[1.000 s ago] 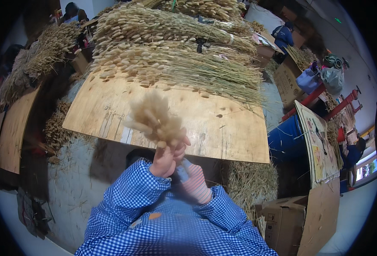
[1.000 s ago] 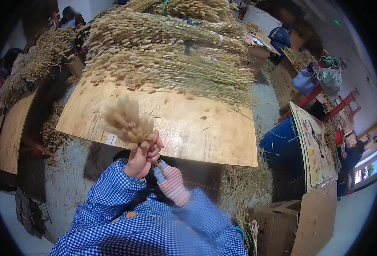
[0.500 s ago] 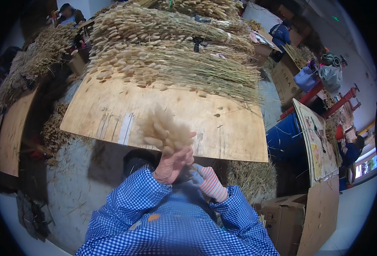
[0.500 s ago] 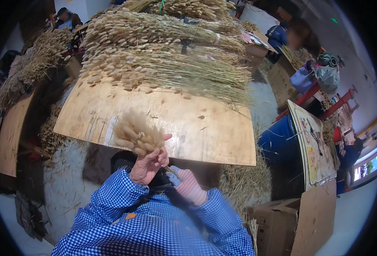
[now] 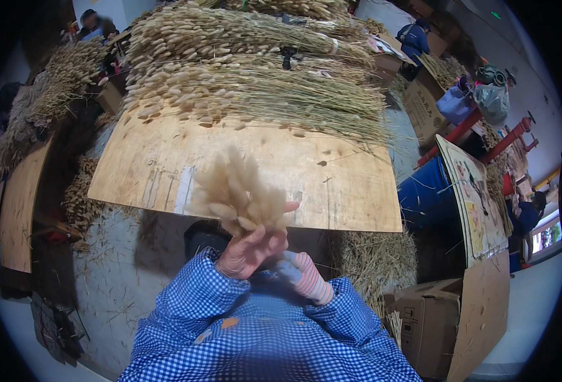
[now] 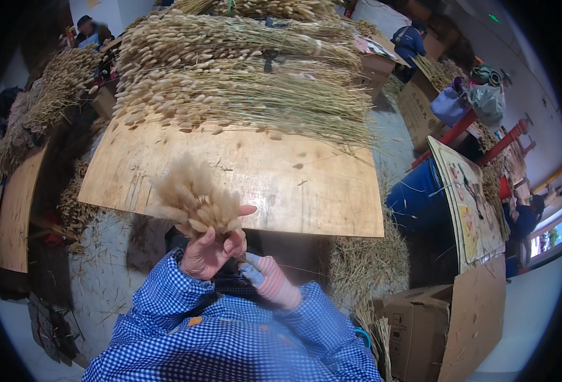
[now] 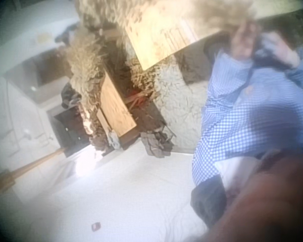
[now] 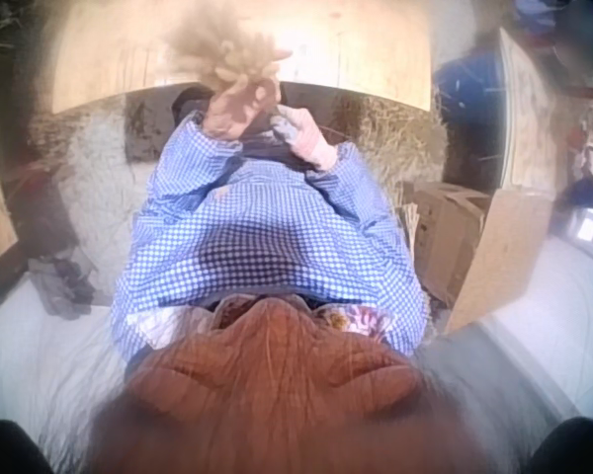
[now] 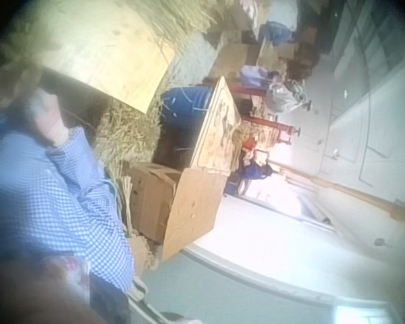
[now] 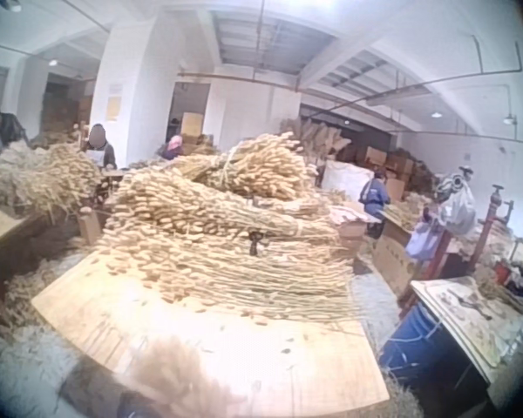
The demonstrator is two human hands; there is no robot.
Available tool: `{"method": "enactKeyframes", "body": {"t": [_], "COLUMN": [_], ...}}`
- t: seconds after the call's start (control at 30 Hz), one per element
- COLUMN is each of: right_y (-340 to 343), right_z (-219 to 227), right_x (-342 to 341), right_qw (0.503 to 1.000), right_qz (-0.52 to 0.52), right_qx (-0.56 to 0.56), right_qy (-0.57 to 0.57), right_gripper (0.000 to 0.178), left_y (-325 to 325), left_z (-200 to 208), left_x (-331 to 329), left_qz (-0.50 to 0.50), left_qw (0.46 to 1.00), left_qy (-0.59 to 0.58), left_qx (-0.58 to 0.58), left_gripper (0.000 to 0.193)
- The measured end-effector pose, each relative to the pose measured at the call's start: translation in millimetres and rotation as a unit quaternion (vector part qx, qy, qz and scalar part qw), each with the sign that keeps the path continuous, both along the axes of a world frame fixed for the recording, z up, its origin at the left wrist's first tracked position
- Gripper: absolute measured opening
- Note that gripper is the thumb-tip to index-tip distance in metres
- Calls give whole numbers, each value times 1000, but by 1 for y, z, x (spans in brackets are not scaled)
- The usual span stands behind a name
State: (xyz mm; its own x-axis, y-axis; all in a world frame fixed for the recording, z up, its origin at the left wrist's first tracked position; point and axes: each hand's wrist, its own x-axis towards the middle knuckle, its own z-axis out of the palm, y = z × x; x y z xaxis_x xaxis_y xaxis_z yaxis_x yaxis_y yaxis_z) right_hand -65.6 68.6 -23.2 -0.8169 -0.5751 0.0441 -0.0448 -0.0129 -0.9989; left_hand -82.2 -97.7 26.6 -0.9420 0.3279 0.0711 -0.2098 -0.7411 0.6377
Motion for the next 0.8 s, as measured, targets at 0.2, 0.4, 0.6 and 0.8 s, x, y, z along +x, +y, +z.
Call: {"method": "enactKeyframes", "body": {"t": [0.2, 0.4, 0.6, 0.8], "right_y": [-2, -10, -3, 31], "right_z": [4, -5, 24, 108], "right_x": [5, 7, -6, -26], "right_qw": [998, 997, 990, 930], "right_qz": [-19, -71, -20, -179], "right_qx": [-33, -6, 105, 84], "right_qy": [-42, -30, 87, 310], "right_gripper": [21, 20, 26, 31], "left_y": [-1, 3, 7, 12], "left_z": [-17, -19, -21, -33], "left_x": [-2, 3, 5, 8], "left_qz": [-98, -29, 1, 37], "left_qw": [993, 998, 999, 999], "left_qy": [63, 44, 32, -27], "left_qx": [-12, -45, -33, -4], "left_gripper": [67, 44, 43, 31]}}
